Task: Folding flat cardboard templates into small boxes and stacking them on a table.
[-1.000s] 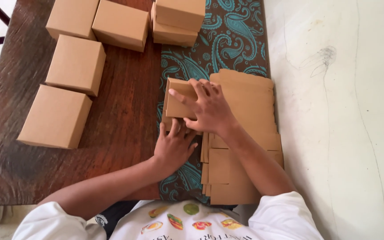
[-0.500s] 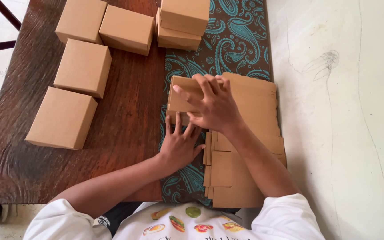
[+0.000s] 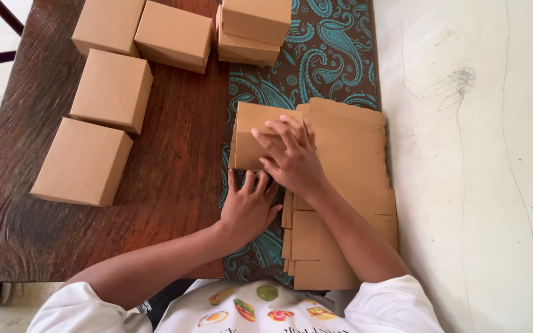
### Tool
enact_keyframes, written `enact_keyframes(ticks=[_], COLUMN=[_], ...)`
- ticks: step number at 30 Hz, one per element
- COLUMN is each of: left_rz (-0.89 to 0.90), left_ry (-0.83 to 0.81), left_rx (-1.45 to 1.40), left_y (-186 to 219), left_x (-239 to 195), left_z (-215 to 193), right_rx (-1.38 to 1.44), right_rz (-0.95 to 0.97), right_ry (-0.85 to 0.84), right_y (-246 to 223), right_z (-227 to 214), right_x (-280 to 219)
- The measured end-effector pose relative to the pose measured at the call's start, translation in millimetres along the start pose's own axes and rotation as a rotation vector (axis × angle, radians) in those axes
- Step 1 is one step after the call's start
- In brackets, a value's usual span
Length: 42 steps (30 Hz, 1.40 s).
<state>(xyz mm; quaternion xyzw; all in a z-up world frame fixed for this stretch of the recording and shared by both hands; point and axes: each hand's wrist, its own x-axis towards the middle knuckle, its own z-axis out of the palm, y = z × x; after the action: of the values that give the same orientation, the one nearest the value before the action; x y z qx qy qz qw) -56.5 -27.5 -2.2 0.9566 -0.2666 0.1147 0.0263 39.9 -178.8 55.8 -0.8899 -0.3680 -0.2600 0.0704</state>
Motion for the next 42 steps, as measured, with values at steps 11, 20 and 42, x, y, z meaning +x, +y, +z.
enact_keyframes(ticks=[11,20,42], left_rz=[0.044,0.045,0.102], left_ry=[0.175,0.222,0.215], left_rx=[-0.039,-0.03,0.015], left_y=[-15.4,-14.6,-11.7], left_x=[4.9,4.1,-0.9], left_z=[2.5,-8.5,-8.7], right_rx=[0.209,0.208,0.04], right_rz=[0.053,0.12,-0.025], right_ry=[-0.078,-0.33,-0.456], right_y=[7.5,10.8,13.9], right_z=[22.9,27.4,30.3], right_x=[-7.1,-11.5,-18.8])
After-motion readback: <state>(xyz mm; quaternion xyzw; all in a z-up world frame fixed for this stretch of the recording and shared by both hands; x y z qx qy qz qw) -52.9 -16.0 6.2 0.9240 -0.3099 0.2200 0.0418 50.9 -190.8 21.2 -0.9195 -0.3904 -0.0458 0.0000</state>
